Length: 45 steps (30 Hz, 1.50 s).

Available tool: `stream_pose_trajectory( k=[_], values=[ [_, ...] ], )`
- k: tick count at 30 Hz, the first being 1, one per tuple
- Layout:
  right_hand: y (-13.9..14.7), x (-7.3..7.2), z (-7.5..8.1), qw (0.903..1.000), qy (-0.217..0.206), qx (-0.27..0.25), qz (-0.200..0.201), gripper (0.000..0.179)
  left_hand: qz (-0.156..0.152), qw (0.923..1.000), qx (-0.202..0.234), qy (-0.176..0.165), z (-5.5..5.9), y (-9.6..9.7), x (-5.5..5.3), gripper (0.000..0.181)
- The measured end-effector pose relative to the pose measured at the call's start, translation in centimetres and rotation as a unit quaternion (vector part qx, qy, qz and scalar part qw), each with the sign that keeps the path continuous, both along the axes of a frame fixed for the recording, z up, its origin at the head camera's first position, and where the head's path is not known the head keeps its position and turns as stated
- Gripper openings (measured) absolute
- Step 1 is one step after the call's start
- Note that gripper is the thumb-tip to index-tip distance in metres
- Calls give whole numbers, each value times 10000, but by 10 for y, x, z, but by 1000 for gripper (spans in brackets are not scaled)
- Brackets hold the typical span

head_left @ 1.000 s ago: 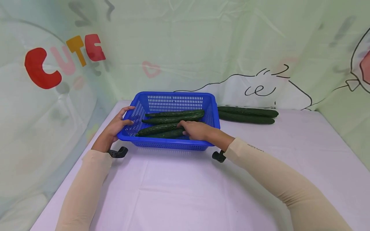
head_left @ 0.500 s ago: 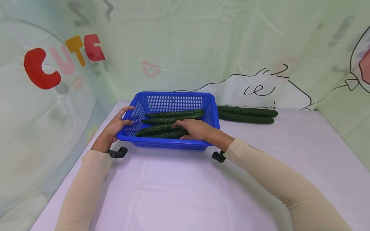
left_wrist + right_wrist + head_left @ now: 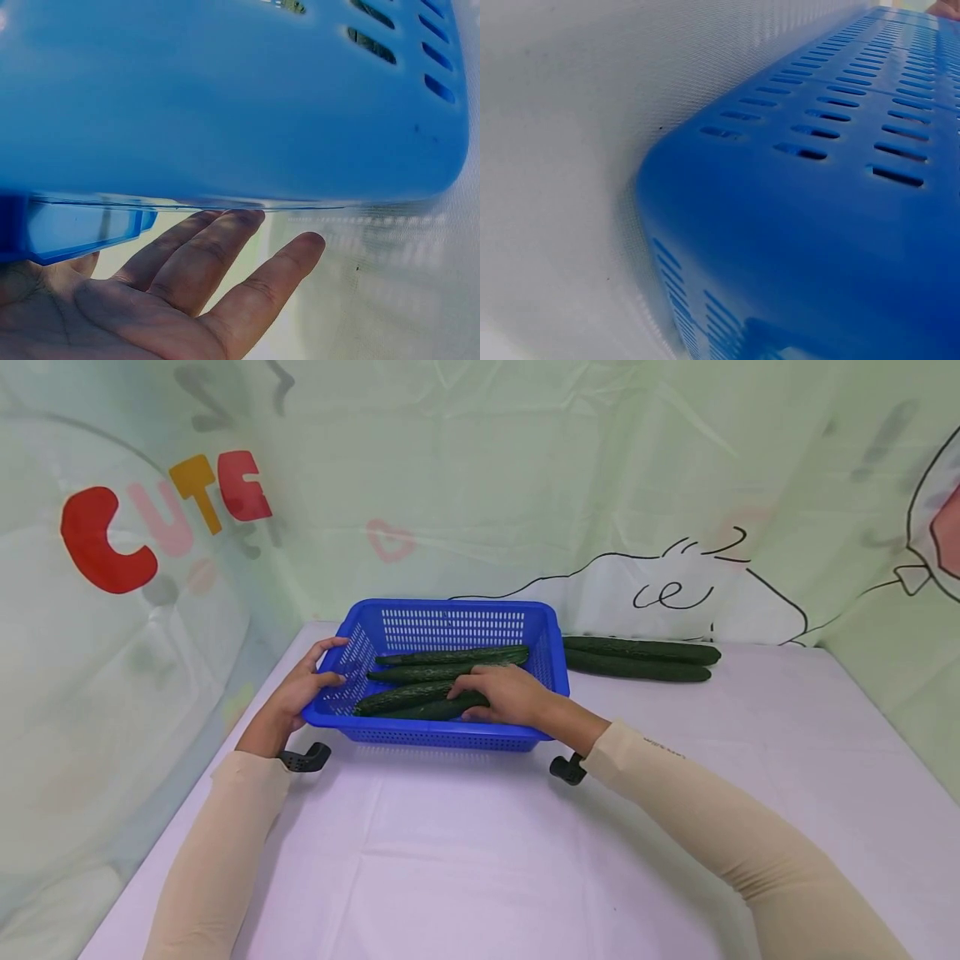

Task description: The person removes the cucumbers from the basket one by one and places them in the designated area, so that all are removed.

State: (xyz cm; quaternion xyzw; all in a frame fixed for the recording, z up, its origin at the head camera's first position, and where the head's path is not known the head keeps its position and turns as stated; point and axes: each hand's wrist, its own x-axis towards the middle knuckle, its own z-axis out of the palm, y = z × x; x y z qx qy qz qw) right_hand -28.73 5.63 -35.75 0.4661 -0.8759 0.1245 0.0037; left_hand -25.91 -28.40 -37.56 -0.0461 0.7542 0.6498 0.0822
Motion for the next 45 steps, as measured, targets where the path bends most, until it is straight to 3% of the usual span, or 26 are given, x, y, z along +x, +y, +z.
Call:
stream_pose_trajectory(
  k=[10, 16, 33, 40, 45],
  values=[
    [-1, 0, 0, 9973, 600, -81, -406, 27, 12, 10000, 36, 50, 1, 0, 1, 64],
    [-2, 1, 0, 9941, 754, -211, -751, 24, 27, 10000, 32, 39, 2, -1, 1, 64],
    [2, 4, 2, 9808, 587, -1109, -1494, 21, 26, 10000, -60, 56, 0, 0, -1, 62],
    [7, 2, 5, 9655, 614, -1794, -1785, 21, -30, 9999, -97, 91, -3, -1, -5, 62],
    [9, 2, 9, 9575, 364, -2207, -1822, 24, 12, 9999, -112, 58, -3, -2, -5, 61]
  ],
)
